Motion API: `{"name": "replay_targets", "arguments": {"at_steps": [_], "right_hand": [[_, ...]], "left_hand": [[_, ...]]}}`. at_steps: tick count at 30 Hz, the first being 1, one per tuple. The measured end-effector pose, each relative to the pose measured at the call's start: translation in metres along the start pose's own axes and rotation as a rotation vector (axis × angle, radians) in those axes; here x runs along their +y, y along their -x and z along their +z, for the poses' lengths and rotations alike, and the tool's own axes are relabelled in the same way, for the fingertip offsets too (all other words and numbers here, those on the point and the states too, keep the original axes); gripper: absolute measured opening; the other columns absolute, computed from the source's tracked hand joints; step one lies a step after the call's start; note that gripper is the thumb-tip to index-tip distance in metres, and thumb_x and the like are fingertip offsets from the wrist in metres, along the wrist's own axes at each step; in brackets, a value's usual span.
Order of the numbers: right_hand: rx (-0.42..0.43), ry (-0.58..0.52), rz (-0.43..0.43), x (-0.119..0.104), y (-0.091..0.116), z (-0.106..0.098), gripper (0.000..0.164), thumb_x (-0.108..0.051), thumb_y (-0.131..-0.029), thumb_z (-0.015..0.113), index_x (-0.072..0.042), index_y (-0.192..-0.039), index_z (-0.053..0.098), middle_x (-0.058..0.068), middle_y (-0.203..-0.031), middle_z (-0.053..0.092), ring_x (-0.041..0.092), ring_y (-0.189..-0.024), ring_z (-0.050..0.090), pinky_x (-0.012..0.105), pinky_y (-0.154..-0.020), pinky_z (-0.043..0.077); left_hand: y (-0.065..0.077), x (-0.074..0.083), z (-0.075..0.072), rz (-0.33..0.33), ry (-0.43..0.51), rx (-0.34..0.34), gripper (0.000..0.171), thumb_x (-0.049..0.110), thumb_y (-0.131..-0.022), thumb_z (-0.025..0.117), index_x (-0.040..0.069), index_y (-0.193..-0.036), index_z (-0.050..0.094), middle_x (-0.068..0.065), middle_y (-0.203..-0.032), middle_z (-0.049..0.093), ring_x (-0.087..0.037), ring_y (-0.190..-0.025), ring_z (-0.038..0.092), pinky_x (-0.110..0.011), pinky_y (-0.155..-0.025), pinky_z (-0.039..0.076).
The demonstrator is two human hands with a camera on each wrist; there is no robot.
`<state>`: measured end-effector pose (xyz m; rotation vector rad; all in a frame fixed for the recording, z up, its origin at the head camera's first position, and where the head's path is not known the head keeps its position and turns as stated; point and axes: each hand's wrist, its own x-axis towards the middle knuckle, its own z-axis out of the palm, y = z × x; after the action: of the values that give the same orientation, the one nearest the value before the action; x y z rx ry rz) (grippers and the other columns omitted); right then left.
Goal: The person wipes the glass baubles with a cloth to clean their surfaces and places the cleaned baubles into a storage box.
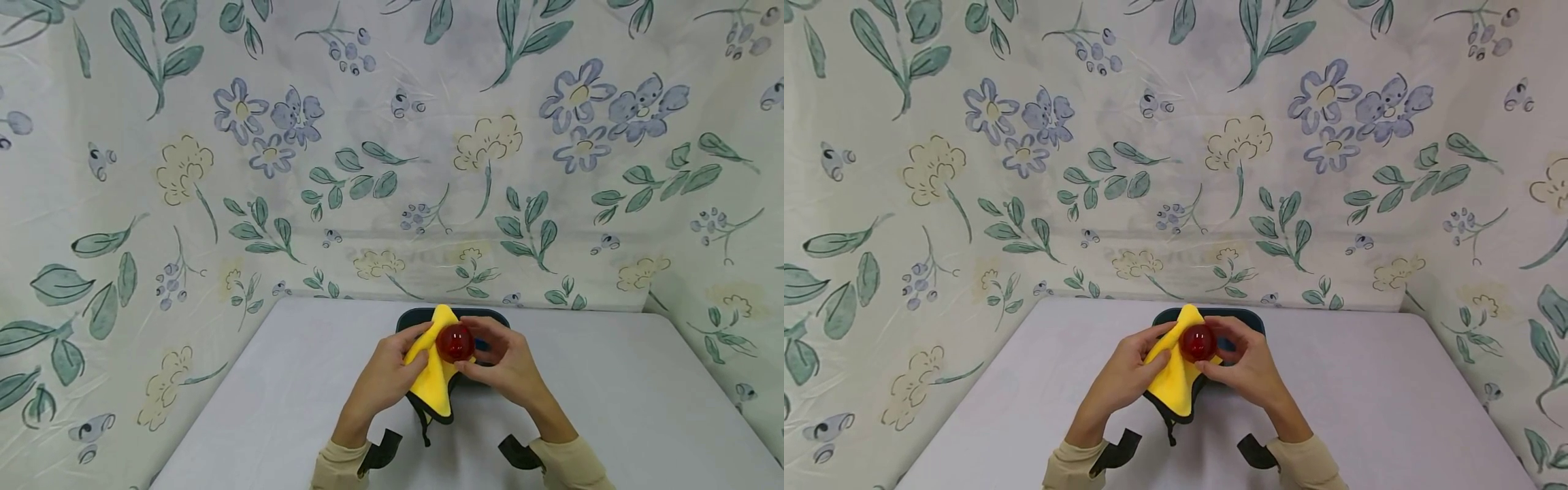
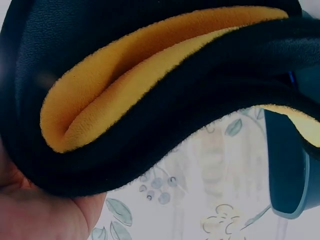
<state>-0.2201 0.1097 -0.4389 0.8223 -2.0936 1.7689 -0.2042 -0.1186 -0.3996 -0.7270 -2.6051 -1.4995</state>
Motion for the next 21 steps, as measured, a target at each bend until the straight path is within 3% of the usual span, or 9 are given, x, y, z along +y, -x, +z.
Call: {"name": "replay_targets", "arguments": {"at_steps": [10,17,21], "right_hand": [[0.008,-0.006,0.028,0.0006,-0.0011,-0.0033,0.058,0.002,-0.080,0.084,-0.001,-0.134,0.064,0.019,-0.131,0.062,0.003,-0.111,0.066,0.027,-0.087,0.062],[0.000,0.043,0.053,0.0014,-0.0019,-0.0066,0.059,-0.004,-0.081,0.085,-0.006,-0.136,0.064,0.014,-0.131,0.064,0.007,-0.109,0.068,0.031,-0.092,0.062],[-0.005,0.095,0.052,0.0029,-0.0020,-0.0085,0.057,-0.008,-0.082,0.085,-0.010,-0.135,0.065,0.011,-0.130,0.066,0.011,-0.110,0.068,0.034,-0.095,0.061]], "left_hand": [[0.0002,0.0039,0.0014,0.007,-0.030,0.008,0.046,0.010,-0.101,0.056,0.002,-0.146,0.056,-0.013,-0.100,0.068,-0.011,-0.069,0.060,-0.017,-0.065,0.054],[0.0012,0.0062,0.0015,0.029,-0.028,0.027,0.045,0.009,-0.101,0.055,0.002,-0.145,0.057,-0.017,-0.120,0.070,-0.013,-0.076,0.062,-0.016,-0.070,0.055],[0.0019,0.0075,0.0008,0.036,-0.021,0.039,0.044,0.008,-0.101,0.056,0.003,-0.145,0.058,-0.018,-0.123,0.070,-0.015,-0.079,0.063,-0.017,-0.072,0.056]]}}
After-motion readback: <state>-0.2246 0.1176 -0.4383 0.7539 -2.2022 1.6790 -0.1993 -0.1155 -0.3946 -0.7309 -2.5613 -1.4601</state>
